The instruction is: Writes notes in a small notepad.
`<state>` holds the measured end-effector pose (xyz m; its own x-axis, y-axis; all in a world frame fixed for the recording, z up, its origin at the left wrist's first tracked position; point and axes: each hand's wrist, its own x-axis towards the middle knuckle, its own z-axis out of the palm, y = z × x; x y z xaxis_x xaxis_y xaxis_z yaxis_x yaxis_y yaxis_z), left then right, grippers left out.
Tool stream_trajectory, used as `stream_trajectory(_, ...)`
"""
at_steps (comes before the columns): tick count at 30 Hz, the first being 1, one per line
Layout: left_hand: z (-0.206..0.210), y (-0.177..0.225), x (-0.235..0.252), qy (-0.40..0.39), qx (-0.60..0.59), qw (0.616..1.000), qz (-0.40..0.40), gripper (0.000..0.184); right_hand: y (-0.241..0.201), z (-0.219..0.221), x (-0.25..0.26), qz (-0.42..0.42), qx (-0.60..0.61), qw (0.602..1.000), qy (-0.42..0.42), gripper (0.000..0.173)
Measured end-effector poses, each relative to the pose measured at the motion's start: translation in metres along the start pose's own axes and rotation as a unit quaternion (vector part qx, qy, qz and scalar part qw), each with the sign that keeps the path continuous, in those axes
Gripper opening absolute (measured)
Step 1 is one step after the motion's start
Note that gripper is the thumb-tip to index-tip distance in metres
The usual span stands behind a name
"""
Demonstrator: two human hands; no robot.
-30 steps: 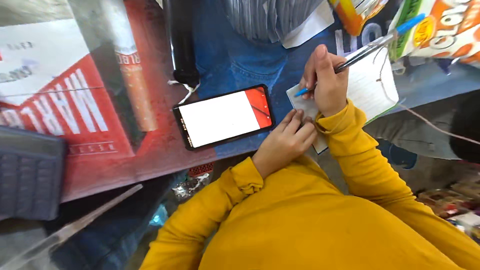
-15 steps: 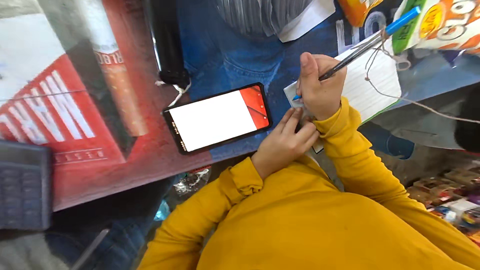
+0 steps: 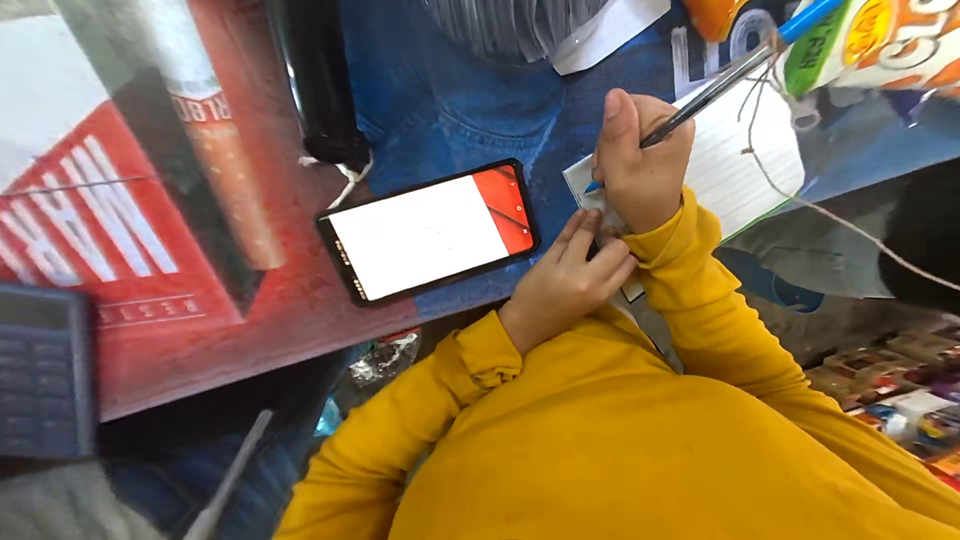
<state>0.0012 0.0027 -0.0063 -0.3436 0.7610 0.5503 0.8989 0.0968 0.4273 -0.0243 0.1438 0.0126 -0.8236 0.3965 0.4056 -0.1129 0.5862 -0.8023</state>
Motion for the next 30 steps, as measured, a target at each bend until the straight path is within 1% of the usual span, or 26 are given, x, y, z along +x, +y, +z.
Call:
stream_trajectory(4,-0.0007,-0.0011,0.0004,0.003,-0.01,1.0,0.002,0.016,0.0004,0.0003,-0.0013,-0.022,-0.027,0.999,-0.004,0.047)
stream_trajectory(7,0.0001,-0.0009,-0.0005,0.001,-0.006,1.0,0.005,0.017,-0.0025,-0.0015,-0.0007,-0.014,-0.039,0.999,-0.024,0.048)
stream_trajectory(10,-0.0002,-0.0015,-0.0002,0.0,-0.004,1.0,0.003,0.017,-0.0025,-0.0004,0.0001,-0.013,-0.033,0.999,-0.008,0.047)
stream_trajectory(13,-0.0006,-0.0007,-0.0003,0.001,0.006,1.0,0.001,0.016,-0.003,-0.0011,-0.0002,-0.013,-0.034,0.999,-0.021,0.047)
stream_trajectory(15,-0.0004,-0.0013,0.0003,-0.003,0.007,1.0,0.004,0.016,-0.0011,-0.0019,0.001,-0.008,-0.022,1.0,-0.015,0.046)
stream_trajectory(19,-0.0017,-0.001,0.0002,-0.009,-0.002,1.0,0.001,0.015,-0.0015,-0.0016,0.0013,-0.031,-0.045,0.998,-0.017,0.046)
stream_trajectory(22,-0.0015,-0.0012,0.0007,-0.01,0.004,1.0,0.003,0.016,-0.0015,-0.0021,0.0004,-0.025,-0.047,0.999,-0.004,0.046)
stream_trajectory(25,-0.0008,-0.0016,0.0004,-0.009,0.004,1.0,0.005,0.016,-0.0002,-0.0024,0.0002,-0.011,-0.022,1.0,0.003,0.046)
stream_trajectory(27,-0.001,-0.0021,0.0004,-0.012,0.002,1.0,0.004,0.016,0.0035,-0.001,-0.0004,-0.028,-0.018,0.999,0.021,0.047)
stream_trajectory(30,-0.0016,-0.0016,0.0003,-0.008,-0.005,1.0,0.003,0.016,0.0024,-0.0017,-0.0003,-0.024,-0.03,0.999,0.006,0.047)
